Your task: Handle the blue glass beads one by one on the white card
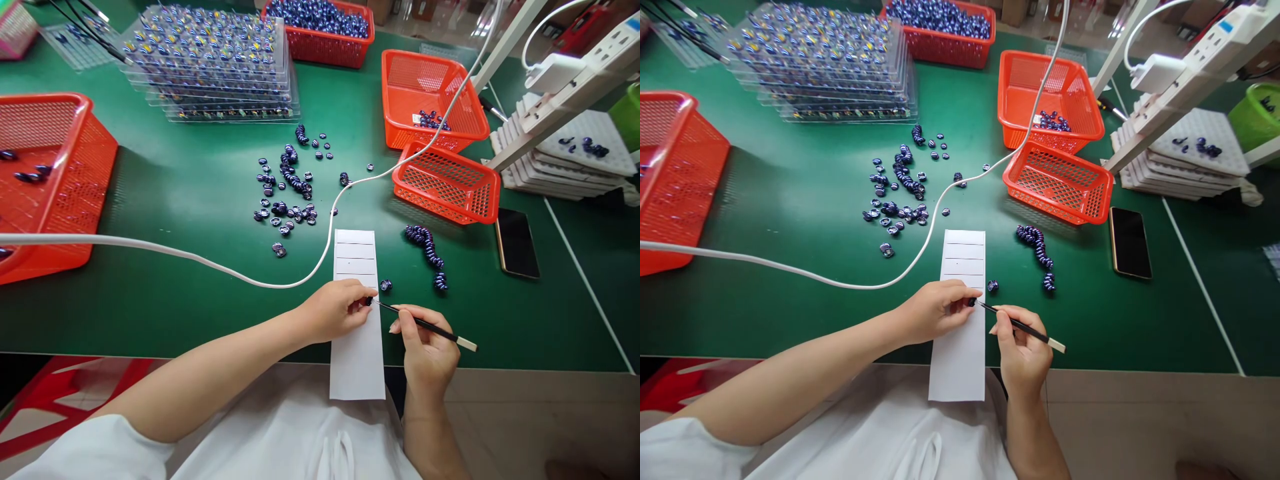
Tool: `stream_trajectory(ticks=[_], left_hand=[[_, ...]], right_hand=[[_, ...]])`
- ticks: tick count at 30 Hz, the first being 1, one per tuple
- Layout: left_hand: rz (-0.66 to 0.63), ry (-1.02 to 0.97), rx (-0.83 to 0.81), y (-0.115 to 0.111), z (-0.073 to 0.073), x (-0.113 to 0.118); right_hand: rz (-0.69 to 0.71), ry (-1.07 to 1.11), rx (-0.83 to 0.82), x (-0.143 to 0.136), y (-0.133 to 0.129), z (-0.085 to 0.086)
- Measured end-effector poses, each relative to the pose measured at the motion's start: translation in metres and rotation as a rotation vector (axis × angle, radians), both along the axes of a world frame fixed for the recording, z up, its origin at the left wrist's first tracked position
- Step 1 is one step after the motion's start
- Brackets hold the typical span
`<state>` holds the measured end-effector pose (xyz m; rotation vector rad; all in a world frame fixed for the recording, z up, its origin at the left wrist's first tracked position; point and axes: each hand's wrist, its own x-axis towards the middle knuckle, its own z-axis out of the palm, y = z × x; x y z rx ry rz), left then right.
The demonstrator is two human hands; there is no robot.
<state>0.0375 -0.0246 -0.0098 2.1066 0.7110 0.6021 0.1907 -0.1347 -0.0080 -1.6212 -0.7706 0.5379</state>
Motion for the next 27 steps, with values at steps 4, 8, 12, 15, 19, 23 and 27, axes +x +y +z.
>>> stream_trajectory(ticks=[4,8,12,15,19,23,27], left_hand=[[0.0,-0.003,0.005,-0.0002,0.0003,0.0],[-0.002,-0.013,0.009,-0.0001,-0.0008,-0.0003],[0.0,-0.01,0.009,0.0002,-0.0014,-0.0004],[0.013,-0.006,0.0,0.0003,-0.0012,0.0],[0.019,-0.006,-0.032,0.0004,-0.0008,0.0004],[0.023,0.01,-0.044,0.0008,-0.0007,0.0005],[0.025,0.004,-0.037,0.0009,-0.0007,0.0006]], right_hand=[[-0.003,0.007,-0.009,-0.0006,-0.0002,-0.0004],[0.0,-0.005,-0.018,-0.0009,0.0002,0.0003],[-0.005,-0.011,-0.01,-0.0011,0.0009,0.0008],[-0.013,0.021,0.015,-0.0011,0.001,-0.0001],[-0.034,0.058,0.059,-0.0013,0.0004,-0.0017],[-0.011,0.036,0.029,-0.0019,-0.0007,-0.0018],[0.023,0.005,0.0,-0.002,-0.0013,-0.0013]])
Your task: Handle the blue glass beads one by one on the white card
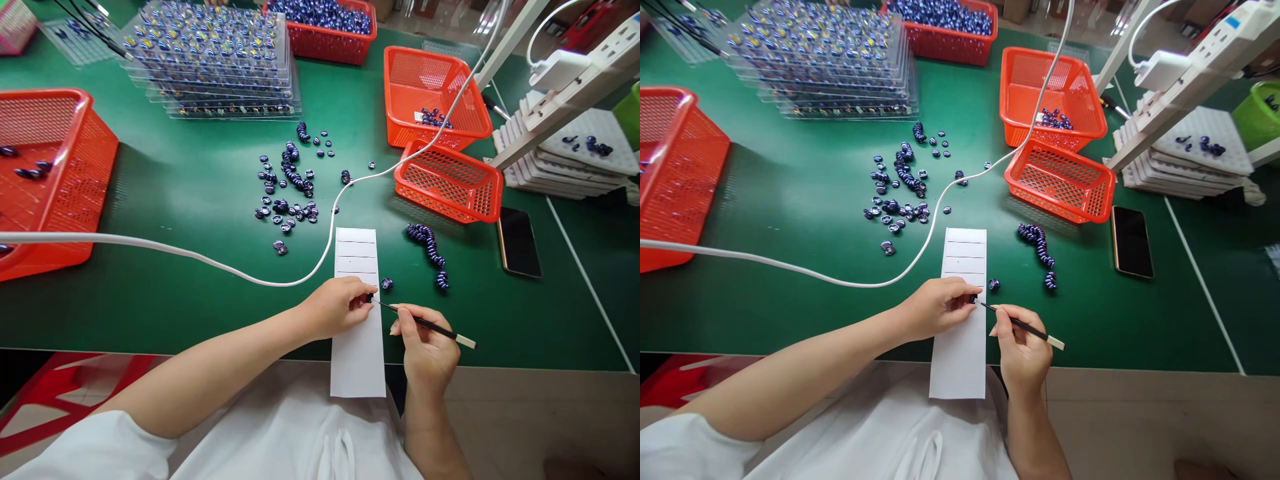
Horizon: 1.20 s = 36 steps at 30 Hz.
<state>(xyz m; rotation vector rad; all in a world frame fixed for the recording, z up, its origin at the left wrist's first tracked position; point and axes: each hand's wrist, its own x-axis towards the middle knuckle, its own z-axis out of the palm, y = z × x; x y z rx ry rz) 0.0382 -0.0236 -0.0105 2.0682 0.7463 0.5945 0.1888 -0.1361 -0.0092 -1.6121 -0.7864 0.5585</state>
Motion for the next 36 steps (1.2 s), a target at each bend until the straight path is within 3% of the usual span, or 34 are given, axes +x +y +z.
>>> stream_trajectory(ticks=[26,36], left_hand=[[-0.009,0.033,-0.023,-0.0012,0.0021,-0.0008],[-0.001,0.028,-0.03,-0.0017,0.0017,0.0003]], right_hand=[[0.011,-0.052,-0.06,-0.0004,0.001,0.0025],[0.126,-0.153,-0.012,0.0053,0.0002,-0.0013]])
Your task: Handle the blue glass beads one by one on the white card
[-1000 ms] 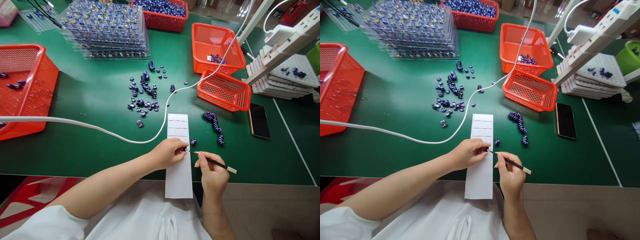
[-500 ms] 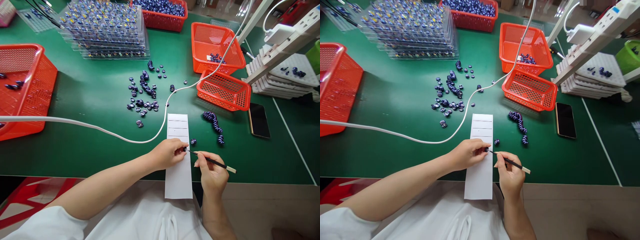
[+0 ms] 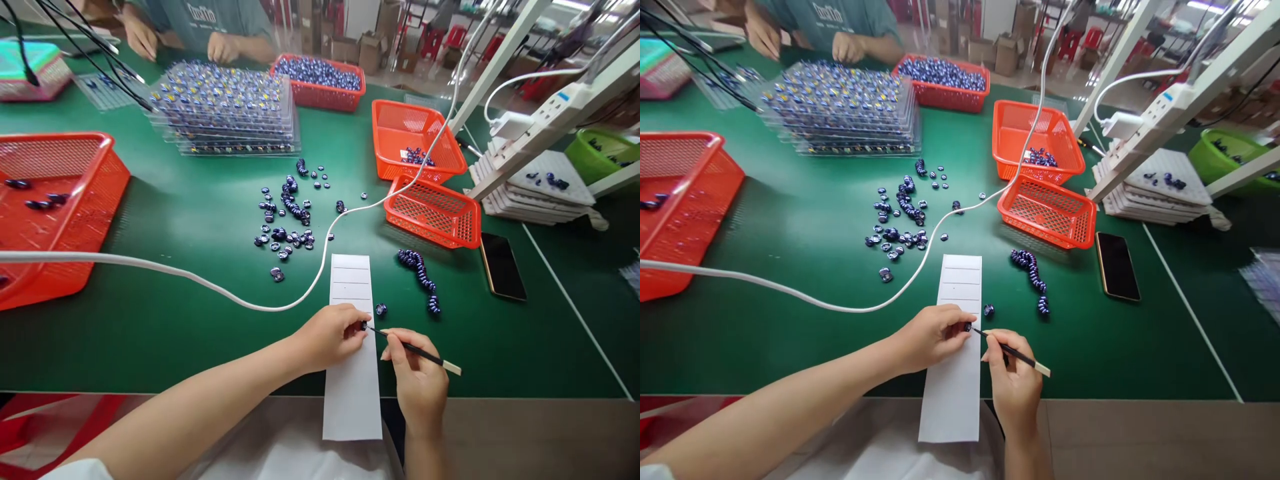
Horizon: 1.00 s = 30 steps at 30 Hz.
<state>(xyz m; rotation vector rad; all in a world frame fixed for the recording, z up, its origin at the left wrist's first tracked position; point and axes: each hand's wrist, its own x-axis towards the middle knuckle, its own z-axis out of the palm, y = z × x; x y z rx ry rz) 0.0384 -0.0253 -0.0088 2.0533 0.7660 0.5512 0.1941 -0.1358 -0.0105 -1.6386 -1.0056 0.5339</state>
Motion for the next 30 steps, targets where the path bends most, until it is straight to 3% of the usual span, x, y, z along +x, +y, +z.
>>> stream_trajectory(ticks=[6,8,14,20,23,30], left_hand=[[0.046,-0.017,-0.018,-0.001,-0.001,0.001],[0.052,-0.024,-0.029,-0.001,-0.002,0.001],[0.058,-0.016,-0.05,0.0,0.0,0.002],[0.062,-0.018,-0.066,0.0,0.001,0.001],[0.06,-0.015,-0.074,-0.001,0.001,0.001],[0.056,-0.014,-0.076,-0.001,0.0,0.001]], right_hand=[[0.329,-0.189,0.185,0.013,-0.006,-0.007],[0.368,-0.207,0.209,0.015,-0.008,-0.009],[0.256,-0.076,0.174,0.013,-0.007,-0.012],[0.287,-0.04,0.189,0.013,-0.004,-0.011],[0.202,-0.023,0.185,0.014,-0.005,-0.011],[0.145,-0.127,0.045,0.013,-0.006,-0.004]])
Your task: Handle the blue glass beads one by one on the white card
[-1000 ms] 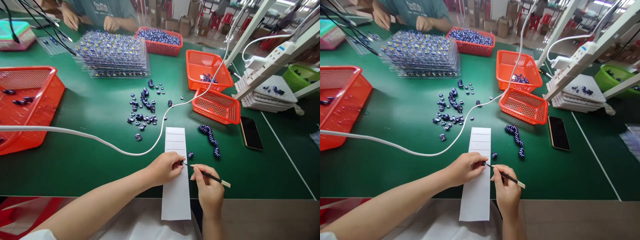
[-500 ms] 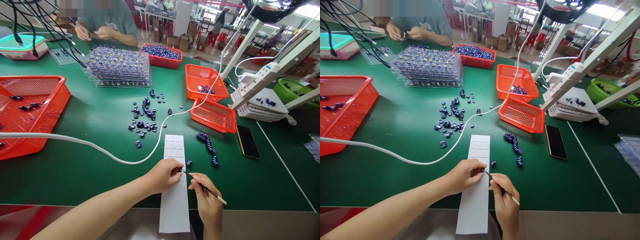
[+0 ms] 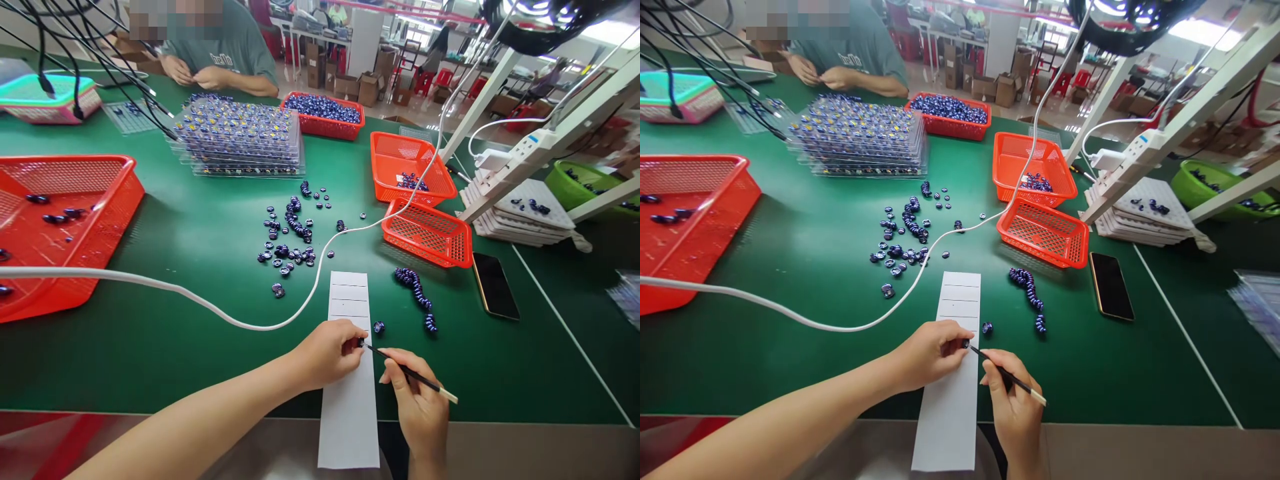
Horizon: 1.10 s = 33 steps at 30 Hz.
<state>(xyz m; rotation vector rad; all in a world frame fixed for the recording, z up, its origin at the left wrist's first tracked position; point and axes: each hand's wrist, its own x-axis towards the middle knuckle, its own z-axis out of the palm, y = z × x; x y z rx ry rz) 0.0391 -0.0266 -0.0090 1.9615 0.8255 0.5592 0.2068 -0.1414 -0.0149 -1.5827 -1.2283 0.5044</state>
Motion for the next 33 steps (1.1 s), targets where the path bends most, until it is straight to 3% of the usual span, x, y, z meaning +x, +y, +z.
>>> stream_trajectory(ticks=[9,18,27,30,33], left_hand=[[0.019,0.009,0.041,-0.002,-0.003,0.001],[0.021,0.011,-0.022,-0.001,-0.001,0.001],[0.018,0.048,-0.095,-0.003,0.001,0.006],[0.026,0.098,-0.021,0.006,0.011,-0.004],[0.177,0.258,0.187,0.023,0.024,-0.03]], right_hand=[[0.002,-0.145,0.01,-0.001,0.003,0.0],[-0.036,-0.03,-0.086,0.0,0.0,-0.004],[-0.113,-0.007,-0.061,-0.001,0.002,-0.003],[-0.228,0.089,-0.077,-0.003,0.0,0.0],[-0.257,0.211,-0.048,-0.003,-0.002,-0.003]])
